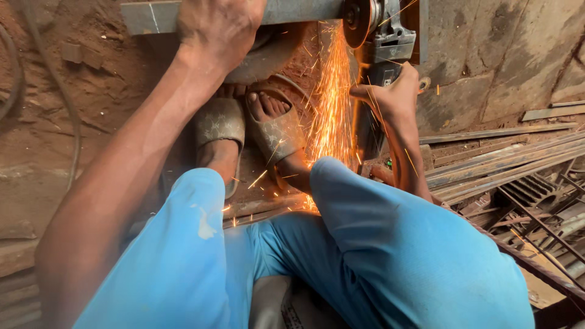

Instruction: The person uses an angle grinder to cut a metal bar into smaller pieces. The metal bar is held against a circular support while the grinder is applied to make cuts, producing sparks. Cut pieces are dropped to the floor.

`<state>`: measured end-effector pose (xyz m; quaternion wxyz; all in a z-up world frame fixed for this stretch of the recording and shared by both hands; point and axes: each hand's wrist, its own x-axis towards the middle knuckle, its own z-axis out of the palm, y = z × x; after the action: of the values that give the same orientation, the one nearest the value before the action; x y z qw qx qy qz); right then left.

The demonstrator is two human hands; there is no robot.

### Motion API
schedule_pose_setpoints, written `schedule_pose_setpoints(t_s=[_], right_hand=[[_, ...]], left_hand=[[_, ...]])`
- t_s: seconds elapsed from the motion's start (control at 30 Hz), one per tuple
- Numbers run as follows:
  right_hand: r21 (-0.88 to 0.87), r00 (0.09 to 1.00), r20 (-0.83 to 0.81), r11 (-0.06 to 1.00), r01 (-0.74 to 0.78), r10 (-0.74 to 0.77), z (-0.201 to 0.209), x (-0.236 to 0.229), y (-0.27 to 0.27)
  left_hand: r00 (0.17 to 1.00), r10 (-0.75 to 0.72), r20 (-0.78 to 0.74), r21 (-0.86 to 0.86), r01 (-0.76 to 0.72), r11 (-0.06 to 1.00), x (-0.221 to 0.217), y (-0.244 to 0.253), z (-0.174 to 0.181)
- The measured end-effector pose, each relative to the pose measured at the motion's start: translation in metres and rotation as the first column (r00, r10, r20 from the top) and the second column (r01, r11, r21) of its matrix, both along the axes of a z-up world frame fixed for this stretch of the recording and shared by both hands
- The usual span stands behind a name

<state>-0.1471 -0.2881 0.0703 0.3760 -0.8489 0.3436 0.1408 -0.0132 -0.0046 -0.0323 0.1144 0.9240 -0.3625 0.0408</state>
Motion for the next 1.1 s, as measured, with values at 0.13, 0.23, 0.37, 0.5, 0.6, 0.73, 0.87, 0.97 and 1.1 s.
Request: schedule_pose_setpoints(t_s=[0.13,0.23,0.37,0.5,0.6,0.73,0.87,0.97,1.1], right_hand=[[0.056,0.996,0.092,0.998,0.007,-0.012,0.001,0.0,0.002],[-0.076,0.999,0.0,0.996,0.039,-0.04,0.003,0.004,0.006],[0.035,0.995,-0.059,0.995,0.088,-0.086,0.008,0.002,0.009],[0.004,1.0,-0.025,1.0,0.01,-0.01,0.01,-0.001,0.008],[-0.046,0.998,-0.019,0.997,-0.058,0.057,0.01,-0.004,0.006],[-0.063,0.998,-0.057,0.998,0.019,-0.022,0.005,-0.004,0.006],[-0.032,0.995,-0.088,0.998,0.05,-0.053,0.008,0.004,0.004],[-0.079,0.997,-0.075,0.997,0.022,-0.028,0.012,0.005,0.003],[-0.067,1.0,-0.03,0.998,-0.002,0.0,0.014,0.008,0.002]], left_hand=[[1.0,-0.018,-0.013,-0.033,0.018,0.999,0.005,-0.006,-0.004],[0.999,0.027,0.018,-0.011,-0.027,1.0,0.0,-0.003,-0.004],[0.999,0.029,-0.019,-0.046,-0.03,0.999,-0.002,-0.001,-0.003],[0.999,0.029,-0.029,-0.056,-0.031,0.998,0.0,-0.003,0.0],[0.999,0.037,0.004,-0.057,-0.037,0.998,0.0,-0.003,0.002],[0.999,0.027,-0.036,-0.064,-0.03,0.998,-0.002,-0.003,0.001],[0.998,0.037,-0.043,0.014,-0.037,0.999,-0.002,-0.005,-0.001],[0.999,0.024,-0.046,-0.008,-0.025,1.0,-0.001,-0.006,-0.001],[0.998,0.035,-0.05,-0.017,-0.036,0.999,-0.001,-0.005,-0.001]])
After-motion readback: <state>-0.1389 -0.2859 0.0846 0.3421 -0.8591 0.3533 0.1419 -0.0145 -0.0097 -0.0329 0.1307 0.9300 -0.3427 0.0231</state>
